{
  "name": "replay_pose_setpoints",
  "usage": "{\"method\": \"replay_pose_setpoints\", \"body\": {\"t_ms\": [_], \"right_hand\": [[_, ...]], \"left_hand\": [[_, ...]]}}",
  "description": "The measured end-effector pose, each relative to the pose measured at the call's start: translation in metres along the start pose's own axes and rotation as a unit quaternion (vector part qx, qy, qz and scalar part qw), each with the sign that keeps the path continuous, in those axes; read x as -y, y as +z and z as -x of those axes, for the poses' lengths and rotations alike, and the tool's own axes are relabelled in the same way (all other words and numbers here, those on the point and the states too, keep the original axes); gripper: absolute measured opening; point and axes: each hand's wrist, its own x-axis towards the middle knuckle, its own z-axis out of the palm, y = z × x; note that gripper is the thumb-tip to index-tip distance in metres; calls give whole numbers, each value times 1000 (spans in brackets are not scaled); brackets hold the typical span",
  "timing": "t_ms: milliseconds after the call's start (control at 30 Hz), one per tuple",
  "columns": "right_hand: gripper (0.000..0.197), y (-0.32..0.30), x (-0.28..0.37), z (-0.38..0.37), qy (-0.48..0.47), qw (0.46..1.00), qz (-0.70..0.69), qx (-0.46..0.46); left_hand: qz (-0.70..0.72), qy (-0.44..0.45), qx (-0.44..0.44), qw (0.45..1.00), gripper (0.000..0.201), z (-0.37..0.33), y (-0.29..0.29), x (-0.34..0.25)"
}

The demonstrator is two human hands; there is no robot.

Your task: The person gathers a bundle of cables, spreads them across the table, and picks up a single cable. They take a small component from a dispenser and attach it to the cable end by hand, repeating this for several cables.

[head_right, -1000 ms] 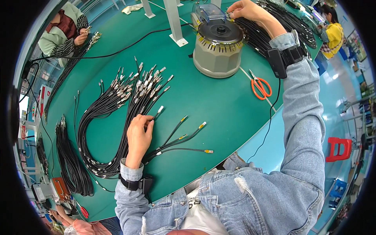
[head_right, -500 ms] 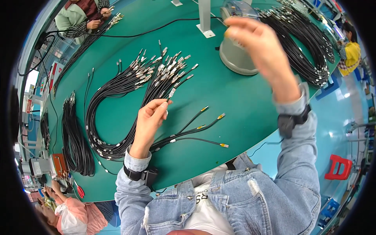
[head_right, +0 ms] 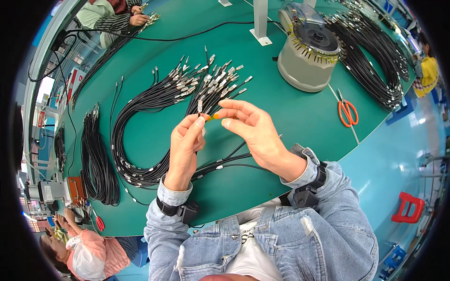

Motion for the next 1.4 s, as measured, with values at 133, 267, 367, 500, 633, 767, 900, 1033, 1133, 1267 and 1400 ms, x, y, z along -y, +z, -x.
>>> {"method": "replay_pose_setpoints", "body": {"t_ms": [133,267,367,500,633,767,900,1033,1133,1267,1400], "right_hand": [[38,2,-3,1,-16,999,29,-9],[38,2,-5,2,-37,997,71,-1],[37,1,-7,2,-46,995,85,5],[36,-1,-8,2,-54,993,105,17],[35,-6,-7,1,-51,988,143,17],[31,-16,-4,-5,-73,971,228,-16],[23,-19,5,-9,-85,938,332,57],[18,-18,7,-11,-90,910,400,66],[16,-21,1,-13,-82,924,366,72],[15,-24,-1,-14,-89,934,340,65],[9,-23,2,-12,-73,949,303,49]], "left_hand": [[-29,68,-32,997,20,2,9,4],[-64,101,-53,991,18,2,8,7],[-60,109,-69,990,15,1,7,12],[-70,113,-80,988,11,2,7,13],[-82,123,-73,986,9,1,6,17],[-101,125,-62,985,8,2,8,17],[-132,117,-53,983,8,2,10,19],[-153,116,-47,980,8,3,11,21],[-168,117,-39,978,8,3,10,22],[-170,114,-29,978,13,3,13,20],[-139,100,-25,985,19,2,15,16]]}}
